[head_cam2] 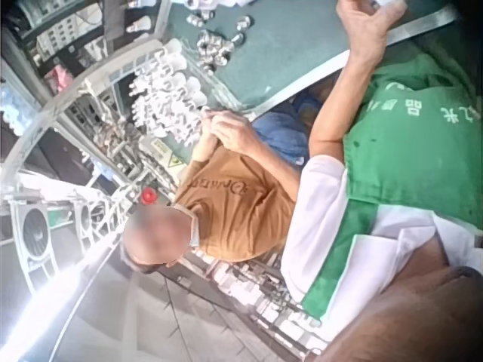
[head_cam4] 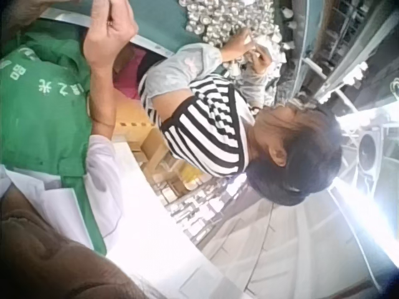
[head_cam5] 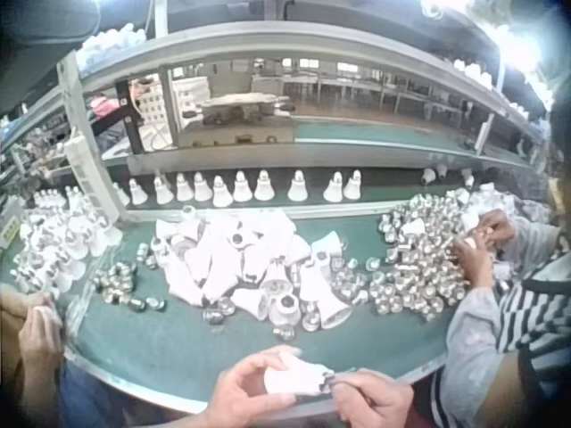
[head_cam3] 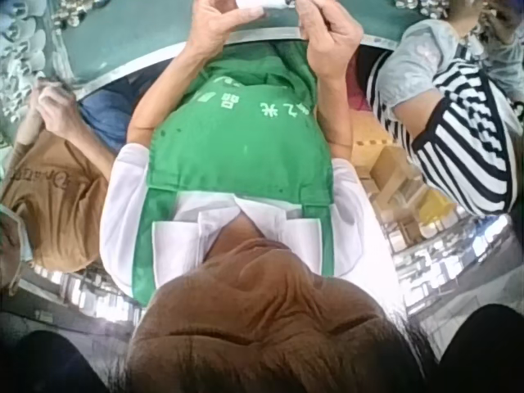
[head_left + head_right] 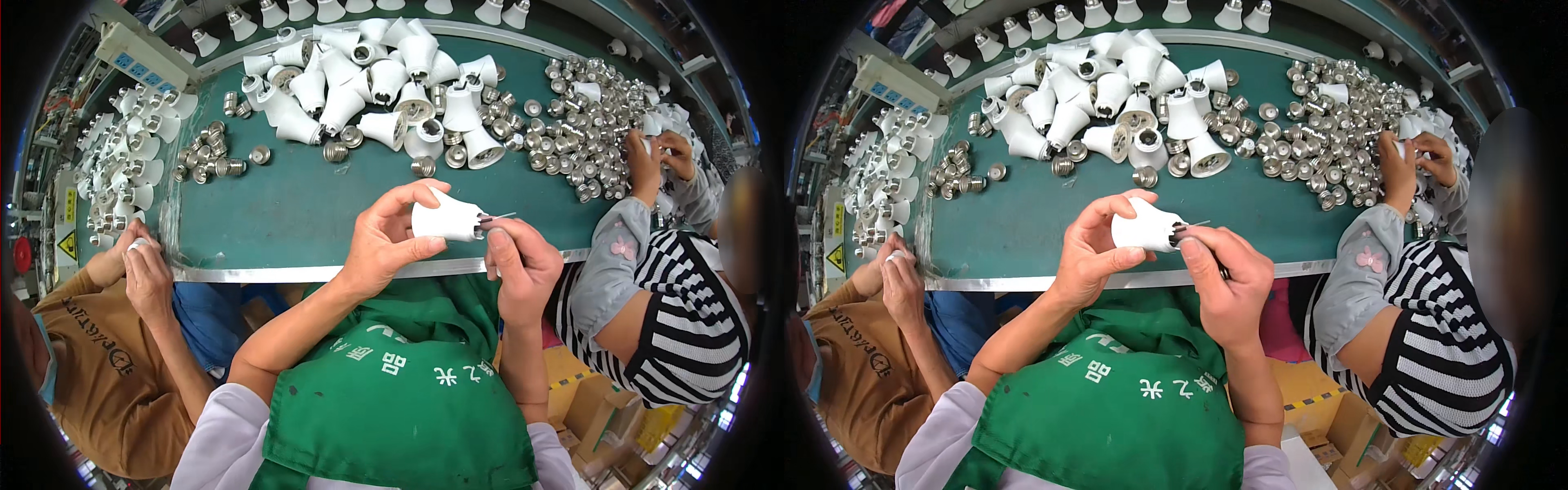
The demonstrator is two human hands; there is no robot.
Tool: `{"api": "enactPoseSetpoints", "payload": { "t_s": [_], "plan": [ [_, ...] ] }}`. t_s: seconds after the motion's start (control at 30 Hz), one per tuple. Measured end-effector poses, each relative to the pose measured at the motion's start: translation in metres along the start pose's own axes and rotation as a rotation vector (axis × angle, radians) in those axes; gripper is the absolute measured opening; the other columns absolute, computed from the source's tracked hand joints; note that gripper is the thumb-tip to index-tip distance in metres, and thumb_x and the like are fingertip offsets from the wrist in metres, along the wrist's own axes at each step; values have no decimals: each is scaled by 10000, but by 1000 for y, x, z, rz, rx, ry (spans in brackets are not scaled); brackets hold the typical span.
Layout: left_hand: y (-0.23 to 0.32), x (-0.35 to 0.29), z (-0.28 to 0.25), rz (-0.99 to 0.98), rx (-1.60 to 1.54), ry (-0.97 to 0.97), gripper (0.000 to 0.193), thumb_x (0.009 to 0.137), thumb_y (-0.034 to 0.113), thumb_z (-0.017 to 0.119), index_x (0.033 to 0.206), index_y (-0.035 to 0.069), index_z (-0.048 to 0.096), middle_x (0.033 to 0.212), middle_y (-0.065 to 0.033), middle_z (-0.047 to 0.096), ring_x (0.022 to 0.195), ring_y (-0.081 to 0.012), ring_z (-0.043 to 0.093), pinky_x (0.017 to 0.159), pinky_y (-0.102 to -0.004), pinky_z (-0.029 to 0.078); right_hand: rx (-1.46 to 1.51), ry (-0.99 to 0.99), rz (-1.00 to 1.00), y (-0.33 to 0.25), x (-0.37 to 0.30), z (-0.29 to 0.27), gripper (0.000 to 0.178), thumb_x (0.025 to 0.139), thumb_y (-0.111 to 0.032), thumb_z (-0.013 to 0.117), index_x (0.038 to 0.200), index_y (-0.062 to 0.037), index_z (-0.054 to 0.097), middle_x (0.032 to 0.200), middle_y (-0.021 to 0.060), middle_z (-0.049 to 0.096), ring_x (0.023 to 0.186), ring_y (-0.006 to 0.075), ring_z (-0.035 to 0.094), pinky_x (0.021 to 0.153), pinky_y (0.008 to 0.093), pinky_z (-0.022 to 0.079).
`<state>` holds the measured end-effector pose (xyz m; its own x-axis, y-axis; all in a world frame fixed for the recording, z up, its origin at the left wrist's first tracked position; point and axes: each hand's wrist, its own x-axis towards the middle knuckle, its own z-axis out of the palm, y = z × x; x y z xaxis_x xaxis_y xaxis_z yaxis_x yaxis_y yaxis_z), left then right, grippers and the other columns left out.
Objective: The person assembles the base of LED bulbs by hand, attaching metal screw bases to light bulb housings with LED components.
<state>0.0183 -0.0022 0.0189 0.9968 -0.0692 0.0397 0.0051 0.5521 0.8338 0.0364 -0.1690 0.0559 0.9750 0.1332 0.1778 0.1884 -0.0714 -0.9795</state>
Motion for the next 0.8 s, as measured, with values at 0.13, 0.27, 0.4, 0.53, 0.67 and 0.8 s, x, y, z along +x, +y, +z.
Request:
{"api": "enactPoseSetpoints", "payload": {
  "t_s": [0.13,0.27,0.4,0.53,0.67,0.8],
  "plan": [
    [-8,-2,-6,138,149,-13,322,715,14,663,998,46,512,1239,-167,389,996,-215,523,762,-331,513,294,-76,216,12,3,2,142,817,-85,588,781,49,616,555,19,505,432,59,407,392,199,285],
    [-5,-2,-7,36,6,-7,300,736,34,651,1003,39,515,1242,-165,384,1008,-220,514,777,-347,505,320,-66,266,12,7,1,140,815,-93,594,786,41,625,535,22,502,433,63,410,387,197,284],
    [-8,-4,-7,-7,-31,-7,364,741,53,650,1078,43,511,1246,-141,393,1038,-223,497,801,-355,485,354,-136,318,12,6,-4,132,802,-96,611,790,32,635,534,32,512,427,70,416,375,200,284],
    [0,-6,-1,-93,8,45,476,706,71,694,1142,72,501,1230,-119,423,1078,-211,471,888,-348,424,595,-196,436,13,6,-11,112,779,-84,634,789,27,637,548,43,528,433,76,429,370,198,287],
    [-6,-7,-4,-3,41,2,532,673,78,726,1150,84,492,1219,-112,439,1083,-197,463,930,-345,376,538,-177,423,11,3,-10,92,752,-55,653,786,28,635,559,49,538,437,76,438,373,193,294],
    [-12,-13,-1,18,-47,-18,490,661,22,719,1098,59,499,1219,-110,419,1079,-199,469,920,-346,391,387,-156,342,7,-3,-11,85,708,-3,679,772,27,631,571,29,544,456,54,444,387,180,301]
  ]
}}
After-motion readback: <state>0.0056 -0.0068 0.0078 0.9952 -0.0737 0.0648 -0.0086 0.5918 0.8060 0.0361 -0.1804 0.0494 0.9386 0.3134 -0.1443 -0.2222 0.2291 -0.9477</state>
